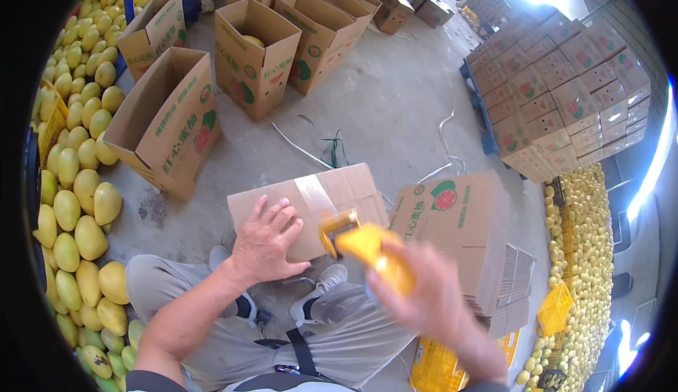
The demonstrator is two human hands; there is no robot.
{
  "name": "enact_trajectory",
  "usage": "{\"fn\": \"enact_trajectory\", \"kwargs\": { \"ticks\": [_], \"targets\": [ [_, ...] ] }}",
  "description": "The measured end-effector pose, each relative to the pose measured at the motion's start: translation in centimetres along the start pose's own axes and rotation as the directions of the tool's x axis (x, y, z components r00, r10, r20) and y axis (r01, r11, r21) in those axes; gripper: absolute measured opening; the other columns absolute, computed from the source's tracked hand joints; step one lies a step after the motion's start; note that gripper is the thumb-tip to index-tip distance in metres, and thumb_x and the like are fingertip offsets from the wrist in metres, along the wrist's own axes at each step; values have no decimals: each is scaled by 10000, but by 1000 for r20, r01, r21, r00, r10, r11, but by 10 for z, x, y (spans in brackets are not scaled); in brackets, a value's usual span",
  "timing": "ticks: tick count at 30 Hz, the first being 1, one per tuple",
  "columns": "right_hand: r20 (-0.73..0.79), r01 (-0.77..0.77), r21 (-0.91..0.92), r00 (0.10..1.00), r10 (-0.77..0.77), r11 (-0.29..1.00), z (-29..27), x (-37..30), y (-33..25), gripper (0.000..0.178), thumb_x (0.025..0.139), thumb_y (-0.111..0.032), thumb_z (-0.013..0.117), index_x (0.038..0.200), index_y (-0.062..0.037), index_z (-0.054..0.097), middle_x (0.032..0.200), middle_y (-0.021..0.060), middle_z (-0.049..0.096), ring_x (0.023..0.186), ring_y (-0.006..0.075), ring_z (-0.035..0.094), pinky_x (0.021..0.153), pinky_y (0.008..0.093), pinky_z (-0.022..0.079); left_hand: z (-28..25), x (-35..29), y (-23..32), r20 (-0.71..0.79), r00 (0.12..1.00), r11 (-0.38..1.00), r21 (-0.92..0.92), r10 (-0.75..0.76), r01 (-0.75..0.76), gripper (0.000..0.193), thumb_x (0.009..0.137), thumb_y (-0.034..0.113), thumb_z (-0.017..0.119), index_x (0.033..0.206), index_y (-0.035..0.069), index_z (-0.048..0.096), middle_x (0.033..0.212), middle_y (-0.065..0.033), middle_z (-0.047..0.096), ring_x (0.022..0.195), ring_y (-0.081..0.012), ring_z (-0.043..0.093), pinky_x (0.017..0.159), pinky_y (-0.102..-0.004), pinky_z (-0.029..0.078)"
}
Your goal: The person sits on the floor and repeatedly folds flat cardboard sheets into open boxes, then uses a handheld tape dispenser to seal the seams. The person places each finished box aside and continues the cycle with new sheets.
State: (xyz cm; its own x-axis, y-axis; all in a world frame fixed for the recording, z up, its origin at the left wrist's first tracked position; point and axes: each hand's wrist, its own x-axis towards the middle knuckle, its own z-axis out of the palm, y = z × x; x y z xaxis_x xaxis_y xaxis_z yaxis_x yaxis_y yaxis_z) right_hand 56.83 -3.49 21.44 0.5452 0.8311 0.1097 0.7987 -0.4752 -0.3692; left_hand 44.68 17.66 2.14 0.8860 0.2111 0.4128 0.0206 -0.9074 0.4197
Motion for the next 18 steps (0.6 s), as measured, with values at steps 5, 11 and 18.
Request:
{"fn": "enact_trajectory", "kwargs": {
  "ticks": [5, 11, 18],
  "targets": [
    [34, -181, -16, 983, 181, 983, 82, -163, 38, 508, 785, -332, 850, 1220, -121, 694, 823, 142, 634, 693, 311, 672, 597, 426, 562, 3, -1, 5, 4, 1000, 1000, 7, 17, -17, 687, 651, 500, 866, 1151, 61, 691, 1244, -119, 593, 1334, -324, 532, 1196, -560, 327],
    [117, -344, -147, 925, 362, 927, 257, -33, 75, 436, 812, -353, 774, 1184, -131, 723, 911, 208, 714, 832, 375, 723, 712, 479, 588, 11, -3, -8, -59, 995, 997, 15, 82, -81, 383, 853, 314, 766, 1112, 36, 723, 1209, -144, 659, 1304, -347, 572, 1177, -540, 364],
    [148, -624, -72, 764, 627, 778, 272, 12, 181, 478, 783, -405, 765, 1174, -133, 718, 1043, 197, 754, 1000, 410, 723, 831, 509, 588, 8, -12, 7, -343, 903, 946, 99, -259, 309, 405, 855, 346, 794, 1098, 33, 710, 1334, -212, 575, 1370, -436, 470, 1178, -573, 323]
  ]
}}
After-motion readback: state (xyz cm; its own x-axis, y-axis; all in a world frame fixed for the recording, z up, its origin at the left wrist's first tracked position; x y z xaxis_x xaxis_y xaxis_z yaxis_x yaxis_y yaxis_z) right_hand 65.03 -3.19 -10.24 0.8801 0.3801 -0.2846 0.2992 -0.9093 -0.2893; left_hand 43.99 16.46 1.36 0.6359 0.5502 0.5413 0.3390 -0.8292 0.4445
